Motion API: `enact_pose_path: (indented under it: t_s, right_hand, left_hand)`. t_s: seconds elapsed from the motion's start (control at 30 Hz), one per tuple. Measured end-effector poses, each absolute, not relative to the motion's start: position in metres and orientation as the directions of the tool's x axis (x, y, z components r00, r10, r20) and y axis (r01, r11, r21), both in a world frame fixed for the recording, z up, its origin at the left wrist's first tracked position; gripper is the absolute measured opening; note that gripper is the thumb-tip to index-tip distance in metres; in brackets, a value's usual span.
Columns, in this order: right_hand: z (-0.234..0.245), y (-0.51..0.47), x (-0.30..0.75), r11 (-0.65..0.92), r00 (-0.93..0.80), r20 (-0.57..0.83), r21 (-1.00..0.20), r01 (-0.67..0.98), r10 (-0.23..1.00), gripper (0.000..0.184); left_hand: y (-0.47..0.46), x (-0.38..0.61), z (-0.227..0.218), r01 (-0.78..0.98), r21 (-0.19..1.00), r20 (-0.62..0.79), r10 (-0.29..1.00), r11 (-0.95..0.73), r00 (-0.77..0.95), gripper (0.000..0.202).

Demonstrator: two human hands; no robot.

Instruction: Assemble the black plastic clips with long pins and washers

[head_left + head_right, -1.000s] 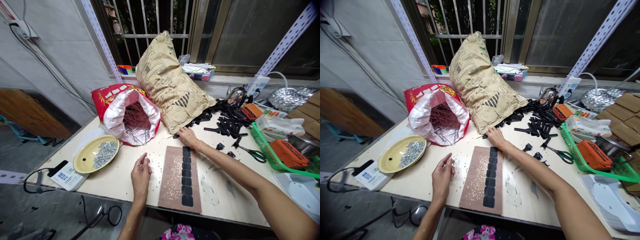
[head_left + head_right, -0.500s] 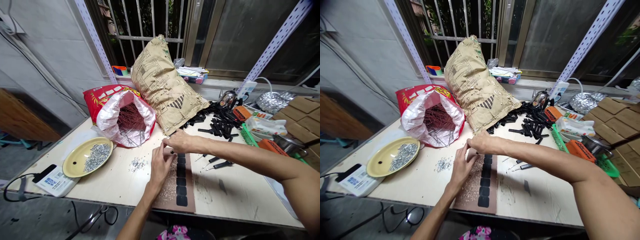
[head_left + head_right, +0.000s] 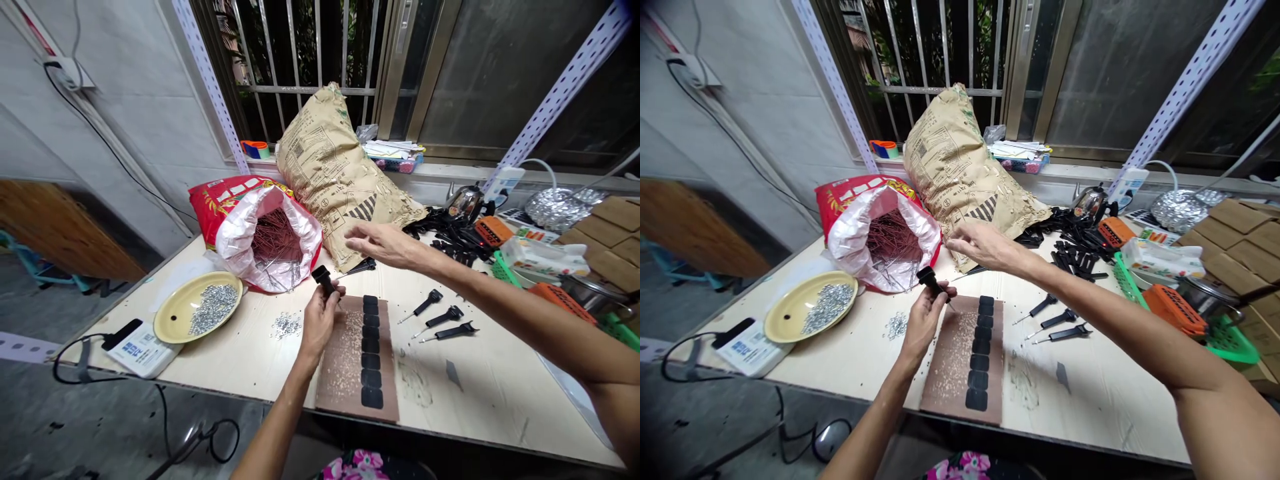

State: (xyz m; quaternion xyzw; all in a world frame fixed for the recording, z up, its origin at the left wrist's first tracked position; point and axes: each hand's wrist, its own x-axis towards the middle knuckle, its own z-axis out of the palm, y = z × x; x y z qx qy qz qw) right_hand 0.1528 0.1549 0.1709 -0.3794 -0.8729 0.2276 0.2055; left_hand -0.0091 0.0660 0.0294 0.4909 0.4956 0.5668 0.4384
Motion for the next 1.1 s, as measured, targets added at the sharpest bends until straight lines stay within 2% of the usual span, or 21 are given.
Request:
enact_pose_path:
  t_s: [0.07, 0.1, 0.13, 0.17, 0.2, 0.23, 0.27, 0.3, 0.37, 0.43, 0.5, 0.57, 0.6, 0.67, 0.77, 0.87, 0.97, 1.1]
  right_hand:
    - [0.145, 0.147, 0.156, 0.363, -0.539, -0.008, -0.731, 0.578, 0.842, 0.039]
    - [0.131, 0.141, 0.156, 0.166, -0.502, -0.18, -0.806, 0.568, 0.846, 0.048]
    - [0.116, 0.133, 0.155, -0.061, -0.49, -0.378, -0.836, 0.546, 0.785, 0.057]
    - [0.101, 0.125, 0.153, -0.278, -0.509, -0.548, -0.813, 0.512, 0.664, 0.064]
    - [0.087, 0.116, 0.15, -0.45, -0.546, -0.646, -0.763, 0.463, 0.533, 0.065]
    - [0.074, 0.108, 0.147, -0.568, -0.587, -0.675, -0.721, 0.397, 0.446, 0.06]
    - [0.062, 0.1, 0.144, -0.632, -0.616, -0.654, -0.712, 0.305, 0.439, 0.05]
    - [0.052, 0.093, 0.142, -0.649, -0.618, -0.607, -0.735, 0.197, 0.499, 0.038]
    - [0.038, 0.085, 0.139, -0.596, -0.552, -0.512, -0.802, 0.034, 0.658, 0.021]
    - [0.031, 0.085, 0.142, -0.54, -0.489, -0.456, -0.841, -0.038, 0.744, 0.019]
    - [0.029, 0.091, 0.149, -0.487, -0.429, -0.406, -0.869, -0.094, 0.807, 0.021]
    - [0.029, 0.098, 0.159, -0.38, -0.337, -0.325, -0.918, -0.11, 0.884, 0.026]
    - [0.029, 0.101, 0.165, -0.314, -0.294, -0.279, -0.946, -0.077, 0.914, 0.029]
    - [0.027, 0.102, 0.172, -0.177, -0.249, -0.189, -0.982, 0.07, 0.95, 0.033]
    - [0.022, 0.096, 0.175, 0.049, -0.262, -0.03, -0.956, 0.29, 0.964, 0.031]
    - [0.019, 0.088, 0.172, 0.255, -0.328, 0.126, -0.886, 0.387, 0.936, 0.026]
    - [0.017, 0.084, 0.171, 0.362, -0.379, 0.198, -0.828, 0.429, 0.904, 0.024]
    - [0.014, 0.08, 0.169, 0.414, -0.404, 0.231, -0.786, 0.459, 0.885, 0.022]
  left_hand:
    - [0.062, -0.016, 0.036, 0.12, 0.971, 0.224, 0.958, -0.205, -0.177, 0.031]
    - [0.058, -0.018, 0.04, 0.224, 0.942, 0.295, 0.937, -0.252, -0.185, 0.03]
    - [0.053, -0.019, 0.042, 0.333, 0.894, 0.371, 0.913, -0.301, -0.17, 0.029]
    - [0.047, -0.018, 0.044, 0.428, 0.831, 0.443, 0.888, -0.355, -0.125, 0.028]
    - [0.04, -0.016, 0.044, 0.499, 0.762, 0.506, 0.86, -0.413, -0.06, 0.03]
    - [0.033, -0.012, 0.043, 0.542, 0.694, 0.553, 0.833, -0.474, 0.02, 0.033]
    - [0.026, -0.008, 0.04, 0.564, 0.632, 0.585, 0.805, -0.531, 0.101, 0.036]
    - [0.019, -0.003, 0.036, 0.582, 0.577, 0.609, 0.777, -0.573, 0.161, 0.039]
    - [0.01, 0.004, 0.028, 0.618, 0.482, 0.631, 0.736, -0.621, 0.246, 0.044]
    - [0.006, 0.001, 0.02, 0.674, 0.423, 0.619, 0.737, -0.605, 0.273, 0.047]
    - [0.006, -0.015, 0.013, 0.759, 0.409, 0.597, 0.778, -0.507, 0.198, 0.047]
    - [0.011, -0.04, 0.006, 0.844, 0.422, 0.584, 0.812, -0.33, 0.026, 0.039]
    - [0.014, -0.054, 0.002, 0.874, 0.42, 0.575, 0.817, -0.245, -0.047, 0.032]
    - [0.02, -0.077, -0.007, 0.91, 0.388, 0.521, 0.849, -0.143, -0.088, 0.024]
    - [0.031, -0.095, -0.019, 0.942, 0.307, 0.437, 0.899, -0.138, -0.011, 0.02]
    - [0.04, -0.095, -0.027, 0.959, 0.223, 0.379, 0.922, -0.174, 0.079, 0.02]
    - [0.047, -0.092, -0.027, 0.959, 0.188, 0.328, 0.934, -0.211, 0.141, 0.018]
    - [0.052, -0.089, -0.022, 0.952, 0.207, 0.259, 0.951, -0.224, 0.168, 0.016]
